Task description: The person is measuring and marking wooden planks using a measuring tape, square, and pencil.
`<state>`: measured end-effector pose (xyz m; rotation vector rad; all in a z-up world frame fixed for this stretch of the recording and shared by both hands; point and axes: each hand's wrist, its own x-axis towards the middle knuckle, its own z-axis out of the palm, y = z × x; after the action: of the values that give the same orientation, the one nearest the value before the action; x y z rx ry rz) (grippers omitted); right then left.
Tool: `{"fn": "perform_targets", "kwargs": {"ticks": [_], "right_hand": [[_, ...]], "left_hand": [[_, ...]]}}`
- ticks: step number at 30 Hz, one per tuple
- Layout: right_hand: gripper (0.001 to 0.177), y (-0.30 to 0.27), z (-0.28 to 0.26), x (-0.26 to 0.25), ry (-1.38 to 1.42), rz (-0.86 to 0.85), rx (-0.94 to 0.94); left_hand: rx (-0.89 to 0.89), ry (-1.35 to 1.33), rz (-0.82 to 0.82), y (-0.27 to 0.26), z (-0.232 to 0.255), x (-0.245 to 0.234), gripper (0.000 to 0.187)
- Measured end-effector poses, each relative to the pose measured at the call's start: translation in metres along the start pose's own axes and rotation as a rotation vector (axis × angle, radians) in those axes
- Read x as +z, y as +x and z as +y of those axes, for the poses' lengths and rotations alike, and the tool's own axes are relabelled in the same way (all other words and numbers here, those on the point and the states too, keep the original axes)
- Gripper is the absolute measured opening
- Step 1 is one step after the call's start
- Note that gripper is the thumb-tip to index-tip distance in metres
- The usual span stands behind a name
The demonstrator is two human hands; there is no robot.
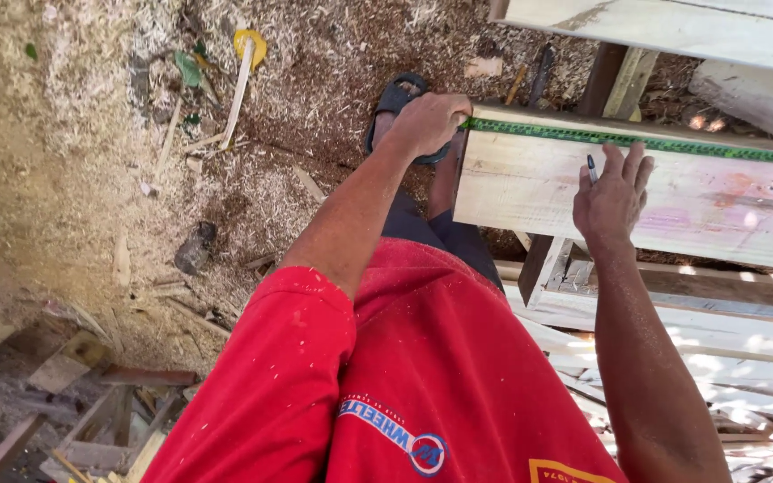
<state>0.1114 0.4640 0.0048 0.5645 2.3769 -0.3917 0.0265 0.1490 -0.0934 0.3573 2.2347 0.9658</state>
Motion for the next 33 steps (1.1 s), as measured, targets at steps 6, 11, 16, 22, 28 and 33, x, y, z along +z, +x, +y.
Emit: {"fn": "perform_targets", "kwargs": {"ticks": [6, 11, 16, 22, 28, 33], "right_hand": [[0.061, 0.004, 0.021, 0.013, 0.069, -0.025, -0.054], [0.060, 0.000, 0.014, 0.012, 0.062, 0.045, -0.030], [0.054, 0.005, 0.012, 0.016, 0.039, 0.103, -0.025], [0.060, 0.002, 0.001, 0.003, 0.091, -0.030, -0.041], [0.056, 0.002, 0.007, -0.002, 0.149, -0.027, -0.081], [0.052, 0.001, 0.031, 0.007, 0.276, 0.160, -0.235]], "left_hand": [[-0.125, -0.019, -0.054, -0.007, 0.023, -0.019, 0.023], [-0.045, 0.103, -0.031, -0.006, 0.025, -0.015, 0.022], [-0.060, 0.118, -0.034, -0.005, 0.028, -0.016, 0.023], [-0.081, 0.122, -0.072, -0.001, 0.020, -0.009, 0.025], [-0.035, 0.143, -0.040, -0.004, 0.026, -0.014, 0.025], [-0.083, 0.145, -0.059, -0.004, 0.029, -0.014, 0.023]]}}
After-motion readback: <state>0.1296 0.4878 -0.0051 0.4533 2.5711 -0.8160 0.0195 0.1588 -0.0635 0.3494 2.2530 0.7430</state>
